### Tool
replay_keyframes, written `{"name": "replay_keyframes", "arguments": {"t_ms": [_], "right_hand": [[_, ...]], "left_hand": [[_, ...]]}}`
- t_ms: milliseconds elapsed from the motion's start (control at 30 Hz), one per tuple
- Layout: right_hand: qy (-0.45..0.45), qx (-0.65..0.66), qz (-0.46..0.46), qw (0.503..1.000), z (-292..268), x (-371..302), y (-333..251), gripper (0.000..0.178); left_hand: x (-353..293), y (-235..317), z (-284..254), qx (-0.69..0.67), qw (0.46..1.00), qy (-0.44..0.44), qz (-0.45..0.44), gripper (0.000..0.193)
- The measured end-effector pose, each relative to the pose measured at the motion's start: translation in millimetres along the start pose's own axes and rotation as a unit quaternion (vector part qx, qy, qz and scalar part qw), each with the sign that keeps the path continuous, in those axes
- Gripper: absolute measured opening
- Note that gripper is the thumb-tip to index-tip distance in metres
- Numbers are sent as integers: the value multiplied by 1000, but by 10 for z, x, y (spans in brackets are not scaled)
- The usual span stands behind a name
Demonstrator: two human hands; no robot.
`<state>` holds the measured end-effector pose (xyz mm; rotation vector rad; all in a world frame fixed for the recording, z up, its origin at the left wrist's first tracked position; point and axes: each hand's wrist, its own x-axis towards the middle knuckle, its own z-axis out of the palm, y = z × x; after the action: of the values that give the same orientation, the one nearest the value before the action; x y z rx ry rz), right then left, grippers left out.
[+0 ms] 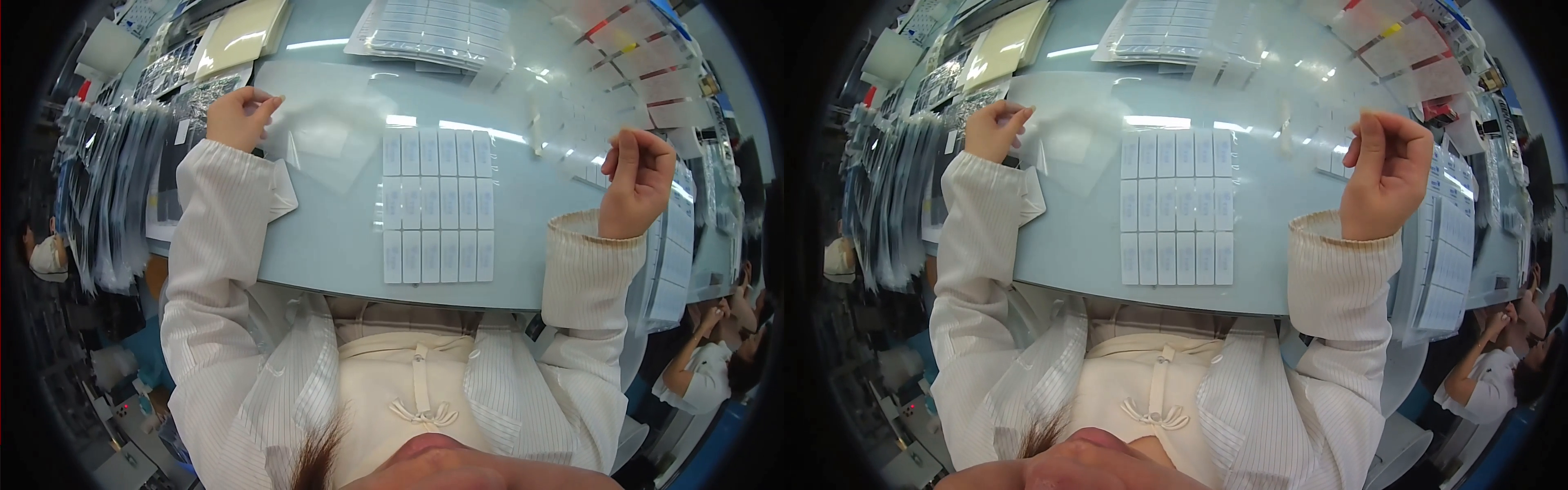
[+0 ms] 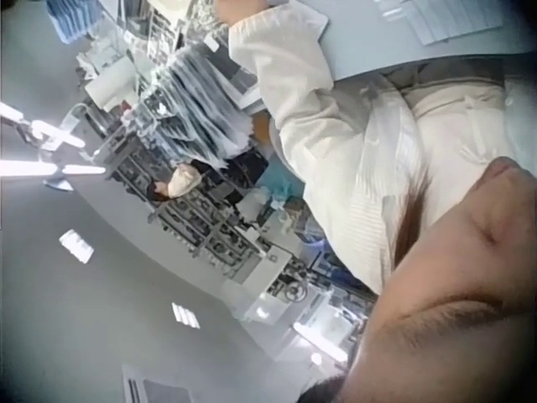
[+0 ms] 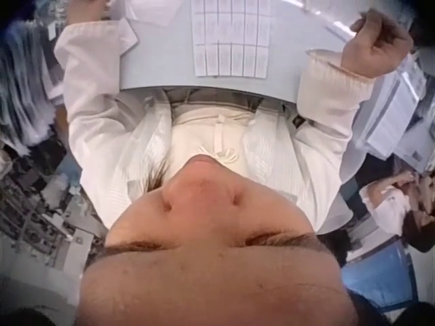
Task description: Placing small rectangular components onto a grid sheet at a manufacturing workstation.
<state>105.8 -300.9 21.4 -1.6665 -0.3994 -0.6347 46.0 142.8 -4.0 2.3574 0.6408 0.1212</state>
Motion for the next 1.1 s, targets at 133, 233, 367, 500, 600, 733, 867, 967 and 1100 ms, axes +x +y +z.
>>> {"name": "replay_keyframes", "arguments": {"t_ms": [133, 233, 367, 500, 600, 733, 867, 967, 1100], "right_hand": [[-8, 15, 25, 1000, 16, -56, 45, 7], [-11, 32, 42, 999, 44, -98, 83, 7], [-45, 83, 115, 989, 15, -182, 147, 7], [-121, 108, 207, 965, 7, -298, 145, 7], [-183, 99, 268, 941, -31, -438, 134, 6], [-254, 88, 346, 899, -11, -564, 89, 7], [-297, 97, 365, 877, 62, -644, 79, 7], [-313, 84, 369, 871, 96, -710, 46, 7], [-326, 67, 369, 868, 89, -707, 12, 7]], "left_hand": [[55, -106, 147, 232, 962, 114, 81, 31], [-43, -127, 220, 235, 896, 287, 242, 37], [-651, -223, -42, 250, 897, 199, 305, 56], [-1545, -324, 49, 218, 962, 59, 152, 65], [-1965, -165, 167, 284, 924, 55, 249, 67], [-2280, -302, 229, 248, 916, 41, 313, 61], [-2440, -359, 162, 287, 876, 25, 387, 43], [-2432, -77, 43, 215, 882, -46, 417, 42], [-2513, 92, 239, 55, 866, -180, 462, 33]]}}
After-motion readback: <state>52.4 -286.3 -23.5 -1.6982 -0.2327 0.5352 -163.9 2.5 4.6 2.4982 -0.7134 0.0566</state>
